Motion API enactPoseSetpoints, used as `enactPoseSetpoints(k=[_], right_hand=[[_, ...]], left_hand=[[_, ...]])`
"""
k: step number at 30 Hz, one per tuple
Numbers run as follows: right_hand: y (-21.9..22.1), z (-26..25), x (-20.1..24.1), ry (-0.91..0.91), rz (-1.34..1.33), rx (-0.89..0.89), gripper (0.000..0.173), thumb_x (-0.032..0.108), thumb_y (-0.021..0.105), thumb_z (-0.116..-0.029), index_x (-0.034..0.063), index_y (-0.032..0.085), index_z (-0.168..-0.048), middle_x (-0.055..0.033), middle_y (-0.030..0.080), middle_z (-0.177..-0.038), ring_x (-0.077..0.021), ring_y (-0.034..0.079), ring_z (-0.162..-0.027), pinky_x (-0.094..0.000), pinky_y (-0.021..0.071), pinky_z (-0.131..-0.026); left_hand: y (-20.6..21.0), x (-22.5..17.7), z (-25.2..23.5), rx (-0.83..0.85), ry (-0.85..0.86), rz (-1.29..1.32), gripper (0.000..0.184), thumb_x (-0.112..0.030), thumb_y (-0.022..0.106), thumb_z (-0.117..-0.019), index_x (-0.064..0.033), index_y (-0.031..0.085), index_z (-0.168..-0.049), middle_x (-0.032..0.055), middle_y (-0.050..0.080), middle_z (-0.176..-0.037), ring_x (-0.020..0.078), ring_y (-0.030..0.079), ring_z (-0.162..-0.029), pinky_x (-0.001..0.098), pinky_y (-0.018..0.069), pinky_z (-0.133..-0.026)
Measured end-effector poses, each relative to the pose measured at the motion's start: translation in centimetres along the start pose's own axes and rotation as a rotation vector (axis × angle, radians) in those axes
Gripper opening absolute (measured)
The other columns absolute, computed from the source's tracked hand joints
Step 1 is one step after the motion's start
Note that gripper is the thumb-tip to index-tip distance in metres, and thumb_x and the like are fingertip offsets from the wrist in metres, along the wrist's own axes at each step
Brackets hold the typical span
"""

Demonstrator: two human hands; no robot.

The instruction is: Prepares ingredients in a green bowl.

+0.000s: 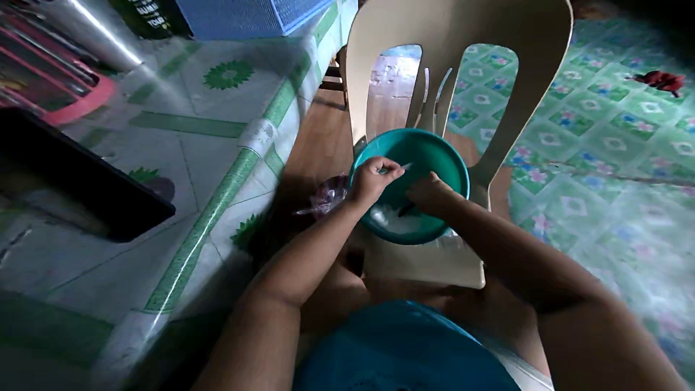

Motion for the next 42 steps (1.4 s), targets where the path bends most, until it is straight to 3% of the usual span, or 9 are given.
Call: enactPoseSetpoints(k=[7, 11, 16, 19, 25, 30, 36, 38, 42], right_hand=[[-2.5, 2.3, -1.2, 0.07, -0.024, 0.306, 0.022, -0.001, 0.065, -0.0927, 0.0041, 0.07, -0.114, -0.0188, 0.07, -0.11, -0.0419, 0.067, -0.107, -0.0657, 0.051, -0.09], [-2.8, 3.0, -0.5, 0.079, -0.017, 0.315, 0.021, 0.001, 0.067, -0.0918, 0.004, 0.07, -0.112, -0.0189, 0.07, -0.108, -0.0419, 0.067, -0.105, -0.0659, 0.0496, -0.091], [-2.1, 3.9, 0.5, 0.069, -0.065, 0.285, 0.028, 0.006, 0.056, -0.1007, 0.0014, 0.065, -0.127, -0.023, 0.067, -0.12, -0.0441, 0.063, -0.114, -0.0681, 0.0445, -0.098], [-2.6, 4.3, 0.8, 0.08, -0.056, 0.231, 0.021, 0.0, 0.056, -0.0984, -0.0073, 0.067, -0.115, -0.0261, 0.068, -0.116, -0.0453, 0.063, -0.113, -0.0683, 0.0421, -0.102], [-3.5, 6.9, -0.8, 0.138, -0.299, -0.084, 0.024, 0.0, 0.056, -0.0967, -0.0007, 0.068, -0.117, -0.0191, 0.067, -0.123, -0.0387, 0.06, -0.123, -0.0644, 0.0358, -0.11], [-0.1, 8.4, -0.4, 0.233, -0.482, -0.368, 0.029, 0.019, 0.055, -0.1034, 0.0072, 0.071, -0.124, -0.0134, 0.071, -0.122, -0.0312, 0.063, -0.121, -0.0547, 0.0388, -0.111], [3.3, 8.0, 1.3, 0.243, -0.485, -0.78, 0.022, 0.015, 0.062, -0.0968, 0.005, 0.075, -0.112, -0.0134, 0.075, -0.104, -0.032, 0.07, -0.105, -0.0543, 0.05, -0.102], [3.3, 7.8, 1.7, 0.29, -0.495, -0.718, 0.025, 0.018, 0.06, -0.0989, 0.006, 0.075, -0.114, -0.0136, 0.075, -0.107, -0.0324, 0.07, -0.108, -0.0553, 0.0483, -0.103], [0.2, 7.2, 1.4, 0.361, -0.518, -0.22, 0.034, 0.02, 0.05, -0.1068, 0.0051, 0.066, -0.132, -0.0174, 0.068, -0.13, -0.0356, 0.059, -0.129, -0.0561, 0.0372, -0.115]], left_hand=[[-1.2, 1.9, 1.8, -0.029, -0.143, 0.055, 0.016, -0.017, 0.078, -0.0906, -0.004, 0.073, -0.099, 0.0046, 0.073, -0.096, 0.0107, 0.068, -0.092, 0.0304, 0.0565, -0.088], [-0.7, 0.6, 2.3, 0.074, -0.22, 0.04, 0.018, -0.019, 0.078, -0.0913, -0.0048, 0.073, -0.101, 0.0045, 0.073, -0.097, 0.0114, 0.069, -0.091, 0.0324, 0.0581, -0.087], [-0.5, 0.2, 2.6, 0.113, -0.14, -0.221, 0.022, -0.025, 0.075, -0.0942, -0.0061, 0.075, -0.104, 0.0092, 0.073, -0.106, 0.0185, 0.069, -0.105, 0.0398, 0.0552, -0.097], [-0.7, 0.8, 2.9, 0.059, -0.04, -0.26, 0.022, -0.024, 0.074, -0.0939, -0.0037, 0.076, -0.103, 0.0121, 0.073, -0.105, 0.0211, 0.068, -0.105, 0.0404, 0.0544, -0.098], [-2.2, 2.0, 4.2, -0.125, 0.026, -0.314, 0.02, -0.022, 0.075, -0.0924, -0.0028, 0.076, -0.098, 0.0124, 0.074, -0.101, 0.0261, 0.068, -0.105, 0.0505, 0.0456, -0.106], [-2.4, 3.4, 4.9, -0.215, -0.135, -0.134, 0.02, -0.017, 0.075, -0.0924, 0.0005, 0.074, -0.101, 0.0131, 0.072, -0.103, 0.0198, 0.068, -0.102, 0.0386, 0.0545, -0.094], [-2.1, 2.9, 4.2, -0.316, -0.204, -0.047, 0.019, -0.015, 0.073, -0.0942, 0.0007, 0.073, -0.104, 0.0108, 0.072, -0.103, 0.0127, 0.067, -0.099, 0.0299, 0.0543, -0.092], [-2.1, 2.9, 3.7, -0.324, -0.204, -0.054, 0.02, -0.017, 0.073, -0.0943, 0.0003, 0.073, -0.105, 0.0112, 0.072, -0.104, 0.0132, 0.068, -0.1, 0.0298, 0.0546, -0.093], [-2.8, 3.0, 3.0, -0.312, -0.255, -0.114, 0.019, -0.017, 0.076, -0.0926, -0.001, 0.074, -0.104, 0.0116, 0.073, -0.103, 0.0174, 0.068, -0.101, 0.0361, 0.0548, -0.094]])
Point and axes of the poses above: each hand's wrist, its own z-axis away from the middle knuckle, its own y-axis out of the palm, x = y × z, the point moved 3 cm from there along -z, towards the middle knuckle
